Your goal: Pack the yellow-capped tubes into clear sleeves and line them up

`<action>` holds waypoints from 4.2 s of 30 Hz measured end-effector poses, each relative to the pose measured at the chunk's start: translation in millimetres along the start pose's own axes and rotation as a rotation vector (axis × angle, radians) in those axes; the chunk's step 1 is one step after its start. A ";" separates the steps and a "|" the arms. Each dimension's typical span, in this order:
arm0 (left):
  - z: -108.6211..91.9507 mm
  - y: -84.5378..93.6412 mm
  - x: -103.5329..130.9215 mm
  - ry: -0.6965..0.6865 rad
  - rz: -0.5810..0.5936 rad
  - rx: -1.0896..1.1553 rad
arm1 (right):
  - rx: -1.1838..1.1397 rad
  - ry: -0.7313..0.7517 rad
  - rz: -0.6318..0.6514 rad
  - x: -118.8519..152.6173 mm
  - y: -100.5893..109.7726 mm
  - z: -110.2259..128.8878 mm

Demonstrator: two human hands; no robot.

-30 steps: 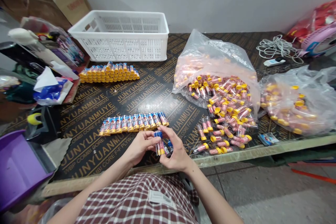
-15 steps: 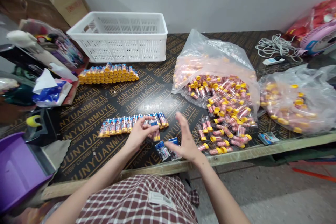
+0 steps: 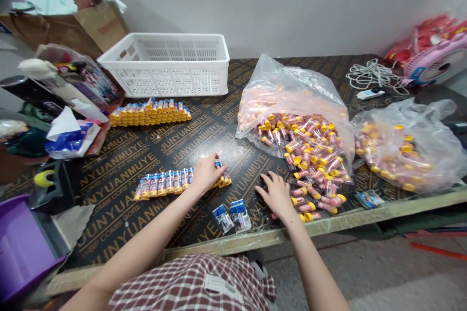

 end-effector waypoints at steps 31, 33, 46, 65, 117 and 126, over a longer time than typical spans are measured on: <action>44.0 -34.7 101.5 -0.045 0.159 0.563 | -0.403 0.014 -0.032 44.0 32.2 44.5; 41.5 -33.4 100.3 0.036 0.164 0.742 | -0.553 -0.015 -0.087 43.5 37.6 52.8; 31.2 6.0 78.1 0.524 0.136 1.623 | -0.980 0.045 -0.308 55.9 58.8 100.5; 23.6 7.1 77.4 0.464 0.016 1.636 | -0.825 0.273 -0.227 61.6 49.3 122.4; 23.7 7.1 16.8 -0.006 -0.158 0.111 | -1.099 0.017 0.193 -9.3 -1.7 103.4; 36.7 -31.2 94.9 -0.152 0.193 0.044 | -0.458 0.029 -0.134 5.1 33.0 52.7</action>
Point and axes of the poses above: each hand's wrist, its own x-axis away from the middle knuckle, its own y-axis out of the back of the hand, z = x × y, the point moved 1 cm from there along -x, towards the middle knuckle, and after that the axes turned 1 degree about -x, right-handed, at the moved point
